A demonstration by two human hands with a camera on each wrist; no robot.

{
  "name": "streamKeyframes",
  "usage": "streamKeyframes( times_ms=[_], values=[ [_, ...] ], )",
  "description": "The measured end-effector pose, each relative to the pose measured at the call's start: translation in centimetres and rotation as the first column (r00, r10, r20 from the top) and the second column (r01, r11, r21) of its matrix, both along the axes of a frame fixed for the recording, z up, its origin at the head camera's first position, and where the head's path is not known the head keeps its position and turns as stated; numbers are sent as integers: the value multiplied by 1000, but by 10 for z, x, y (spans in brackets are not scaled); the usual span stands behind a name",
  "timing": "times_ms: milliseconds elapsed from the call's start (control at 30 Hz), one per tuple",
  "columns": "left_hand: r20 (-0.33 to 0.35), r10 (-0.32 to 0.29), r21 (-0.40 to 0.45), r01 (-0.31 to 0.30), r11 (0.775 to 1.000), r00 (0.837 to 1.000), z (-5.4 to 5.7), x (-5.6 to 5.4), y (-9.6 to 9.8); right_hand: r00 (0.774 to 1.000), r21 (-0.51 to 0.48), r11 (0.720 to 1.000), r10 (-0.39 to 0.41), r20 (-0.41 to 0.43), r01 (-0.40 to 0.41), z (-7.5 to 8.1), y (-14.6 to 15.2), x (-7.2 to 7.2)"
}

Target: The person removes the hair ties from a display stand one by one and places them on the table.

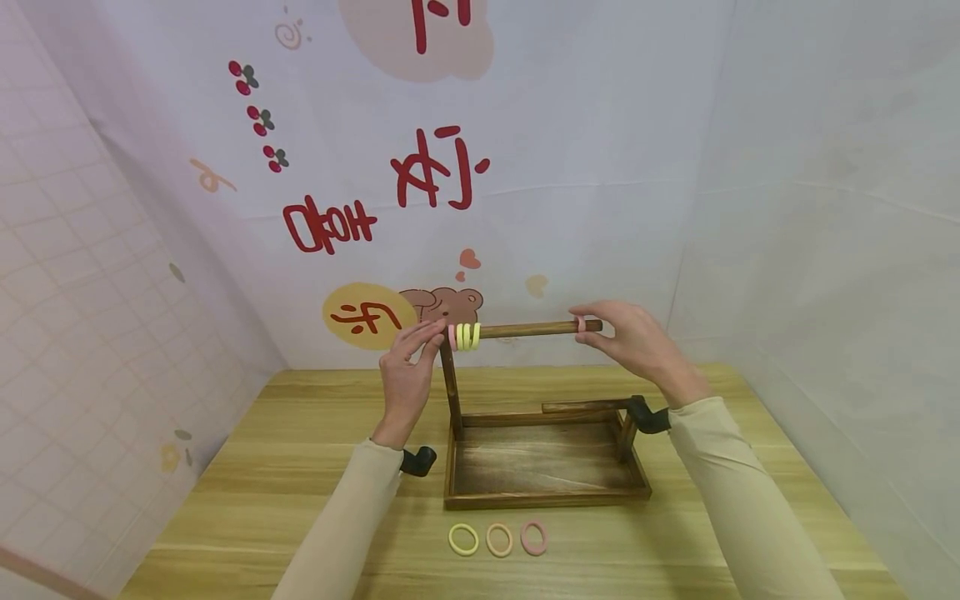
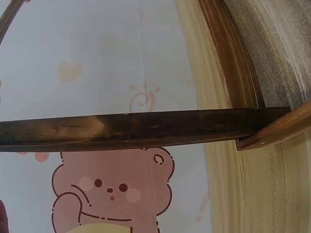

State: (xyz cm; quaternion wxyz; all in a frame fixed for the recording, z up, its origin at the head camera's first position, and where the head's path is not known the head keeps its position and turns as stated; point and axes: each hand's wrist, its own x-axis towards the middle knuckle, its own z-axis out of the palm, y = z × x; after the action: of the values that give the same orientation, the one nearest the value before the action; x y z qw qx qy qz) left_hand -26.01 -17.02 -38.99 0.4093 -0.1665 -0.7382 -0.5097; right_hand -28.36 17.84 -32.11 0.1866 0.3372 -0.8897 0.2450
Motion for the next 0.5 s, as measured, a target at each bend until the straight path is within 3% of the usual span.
streamKeyframes(
  times_ms=[500],
  values=[
    [9,15,-16,-15,1000,1000,-1,0,-1,1000,4,1000,-21,16,21,-1,6,2]
  ],
)
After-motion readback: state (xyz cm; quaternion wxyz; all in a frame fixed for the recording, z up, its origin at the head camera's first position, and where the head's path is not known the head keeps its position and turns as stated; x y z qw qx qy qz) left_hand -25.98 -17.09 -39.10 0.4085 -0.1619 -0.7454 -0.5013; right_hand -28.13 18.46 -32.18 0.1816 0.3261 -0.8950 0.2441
